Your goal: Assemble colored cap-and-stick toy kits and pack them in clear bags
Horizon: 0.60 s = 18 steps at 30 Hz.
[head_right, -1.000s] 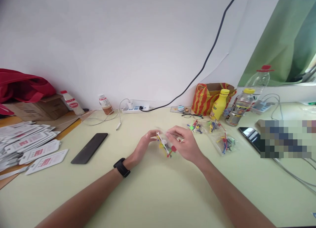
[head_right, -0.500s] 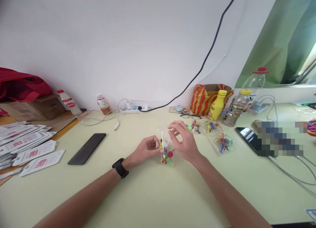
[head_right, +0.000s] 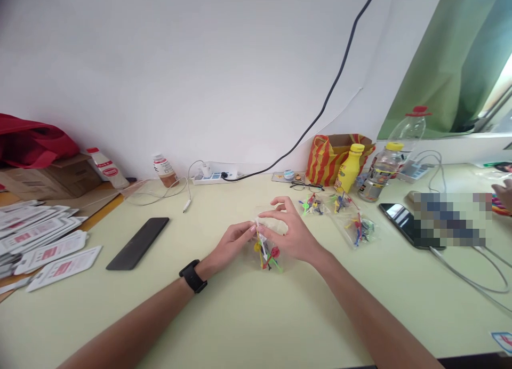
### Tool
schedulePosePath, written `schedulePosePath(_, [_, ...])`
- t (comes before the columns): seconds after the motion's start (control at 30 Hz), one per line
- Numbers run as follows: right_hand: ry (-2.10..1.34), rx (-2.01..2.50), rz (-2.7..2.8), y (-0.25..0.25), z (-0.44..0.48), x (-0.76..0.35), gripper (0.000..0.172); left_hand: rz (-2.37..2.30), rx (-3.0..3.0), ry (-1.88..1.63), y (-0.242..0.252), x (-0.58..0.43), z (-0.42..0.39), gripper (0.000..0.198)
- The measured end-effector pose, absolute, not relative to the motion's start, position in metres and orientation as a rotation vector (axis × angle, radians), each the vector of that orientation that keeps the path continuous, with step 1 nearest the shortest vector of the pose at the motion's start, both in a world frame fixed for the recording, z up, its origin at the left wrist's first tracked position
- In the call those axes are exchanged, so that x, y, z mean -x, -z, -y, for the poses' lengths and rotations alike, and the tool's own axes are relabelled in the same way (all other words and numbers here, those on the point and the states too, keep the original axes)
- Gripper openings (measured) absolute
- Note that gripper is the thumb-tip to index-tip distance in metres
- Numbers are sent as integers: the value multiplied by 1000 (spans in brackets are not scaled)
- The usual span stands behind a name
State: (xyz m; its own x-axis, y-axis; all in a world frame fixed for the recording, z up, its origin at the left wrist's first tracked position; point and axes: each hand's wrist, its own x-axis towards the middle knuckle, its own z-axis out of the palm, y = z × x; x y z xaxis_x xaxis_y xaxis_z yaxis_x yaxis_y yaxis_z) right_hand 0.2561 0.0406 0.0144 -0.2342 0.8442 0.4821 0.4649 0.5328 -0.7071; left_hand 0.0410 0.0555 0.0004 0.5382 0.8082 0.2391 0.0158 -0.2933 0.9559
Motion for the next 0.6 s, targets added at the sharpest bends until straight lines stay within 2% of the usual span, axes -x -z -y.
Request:
schedulePosePath(0.13, [-635,1073,1891,-15,-38,-255,28,-763,-1761,-915,0,-42,-54,46])
schedulePosePath(0.3, [-690,1060,1914,-16,-36,-255,37,-793,-1791,-947,2,-44,-52,50])
schedulePosePath(0.5, [-537,1017,1940,-20,-41,-259,20,-817,-1802,-923,7,-45,-50,51])
schedulePosePath(0.6, [-523,1031,1909,-24,-44,-265,20,-853,-1778,-963,7,-45,-49,48])
